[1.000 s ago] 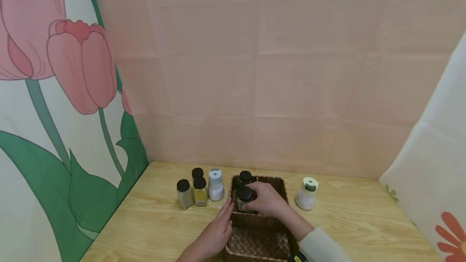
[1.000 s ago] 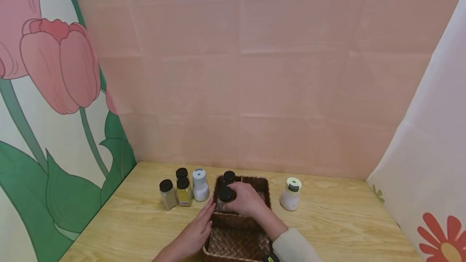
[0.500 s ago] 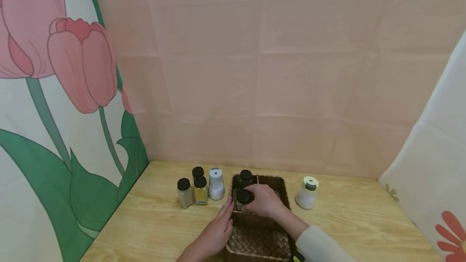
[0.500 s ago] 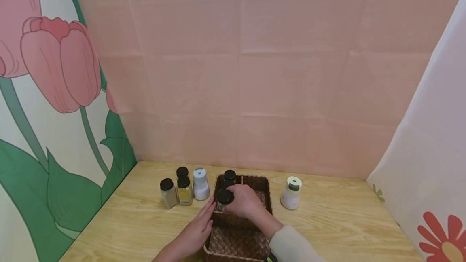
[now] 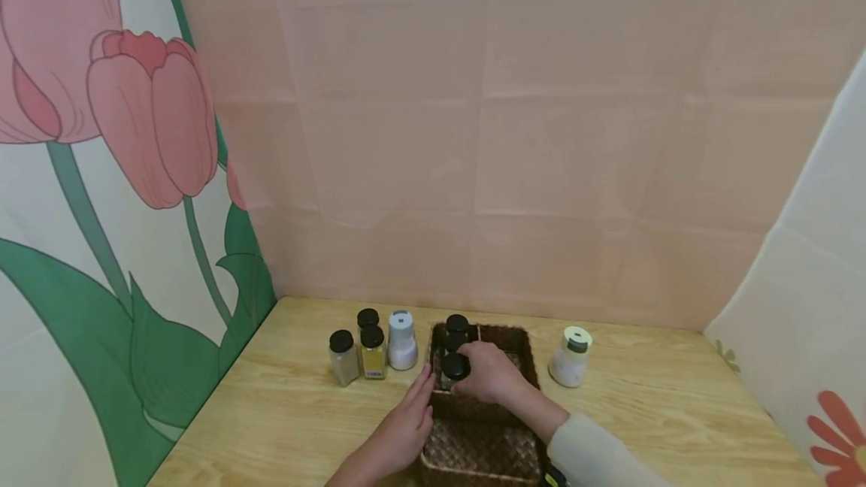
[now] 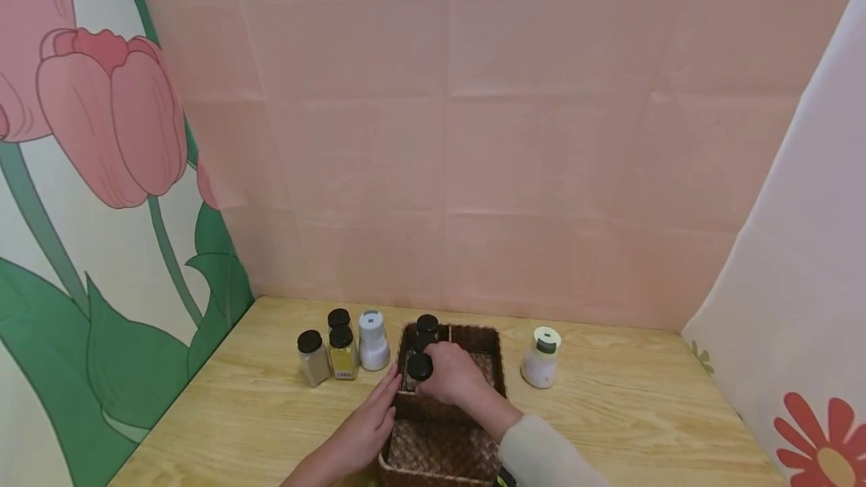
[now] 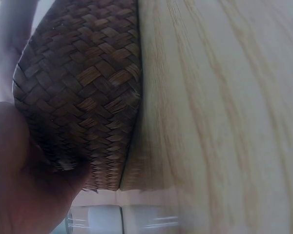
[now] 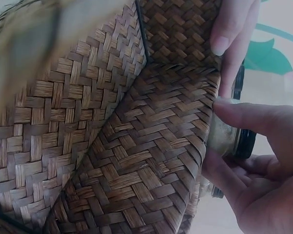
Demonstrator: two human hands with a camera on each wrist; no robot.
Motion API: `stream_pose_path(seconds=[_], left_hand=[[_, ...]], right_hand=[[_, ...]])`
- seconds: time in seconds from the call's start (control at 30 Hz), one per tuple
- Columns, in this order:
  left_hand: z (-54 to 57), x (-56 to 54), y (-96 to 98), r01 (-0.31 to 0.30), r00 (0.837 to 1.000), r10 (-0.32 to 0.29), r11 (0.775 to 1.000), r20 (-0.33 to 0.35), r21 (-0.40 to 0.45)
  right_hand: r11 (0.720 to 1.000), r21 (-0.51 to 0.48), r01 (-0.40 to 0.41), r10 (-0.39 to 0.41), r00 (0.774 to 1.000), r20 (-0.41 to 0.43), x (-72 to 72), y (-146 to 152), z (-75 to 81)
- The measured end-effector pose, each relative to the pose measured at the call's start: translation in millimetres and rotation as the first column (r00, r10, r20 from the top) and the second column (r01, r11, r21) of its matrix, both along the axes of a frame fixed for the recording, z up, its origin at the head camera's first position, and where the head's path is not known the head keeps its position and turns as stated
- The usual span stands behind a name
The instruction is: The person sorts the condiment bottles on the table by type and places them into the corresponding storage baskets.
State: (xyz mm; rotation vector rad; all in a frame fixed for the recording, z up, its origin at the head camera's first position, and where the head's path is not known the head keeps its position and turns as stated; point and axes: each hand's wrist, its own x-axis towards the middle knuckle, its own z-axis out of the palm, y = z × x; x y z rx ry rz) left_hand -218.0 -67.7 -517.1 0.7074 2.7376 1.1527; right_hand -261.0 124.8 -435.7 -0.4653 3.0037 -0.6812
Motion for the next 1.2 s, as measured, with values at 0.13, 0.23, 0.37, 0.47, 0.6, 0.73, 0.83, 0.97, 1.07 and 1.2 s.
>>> stream_pose_path(seconds=[0.13,0.23,0.37,0.47,0.6,0.73,0.83,0.97,1.07,1.2], left_hand=[[0.1,0.0,-0.4,0.000,1.000,0.000,1.000,0.026,0.003],[0.0,0.3,-0.8,-0.001,0.999,0.000,1.000,0.034,0.009],[-0.9,0.9,-1.1,-0.007,1.000,0.007,1.000,0.026,0.008],[-1.2,1.4,-1.3,-0.009,1.000,0.009,1.000,0.021,0.007],[0.3,2.3,-1.2,-0.004,1.000,0.004,1.000,0.024,0.014],[1.9,3.0,-1.0,0.006,1.000,-0.006,1.000,0.017,0.020],[2.0,3.2,-0.9,0.005,1.000,-0.006,1.000,0.012,0.018],[1.6,1.8,-1.0,-0.004,1.000,0.004,1.000,0.008,0.011],[1.8,1.0,-0.5,-0.006,1.000,0.006,1.000,0.013,0.015],[2.5,1.7,0.2,-0.004,1.000,0.004,1.000,0.019,0.017]], right_hand=[[1.000,-0.001,0.006,-0.006,1.000,0.025,1.1,-0.4,2.0],[1.000,-0.001,0.012,-0.012,0.999,0.038,0.8,0.4,3.0],[1.000,0.001,0.000,0.000,0.999,0.049,-1.9,1.7,1.8],[1.000,0.002,-0.010,0.010,0.998,0.067,-4.2,2.4,-0.2],[1.000,-0.004,-0.008,0.008,0.995,0.097,-4.6,3.1,-0.1],[1.000,-0.014,-0.007,0.008,0.994,0.107,-2.4,4.1,2.2],[1.000,-0.018,-0.008,0.009,0.996,0.093,0.6,4.7,3.5],[1.000,-0.014,-0.011,0.012,0.998,0.057,3.0,4.5,4.3],[1.000,-0.010,-0.013,0.014,0.999,0.046,3.5,4.4,4.9],[1.000,-0.003,-0.026,0.026,0.999,0.036,4.4,5.8,5.3]])
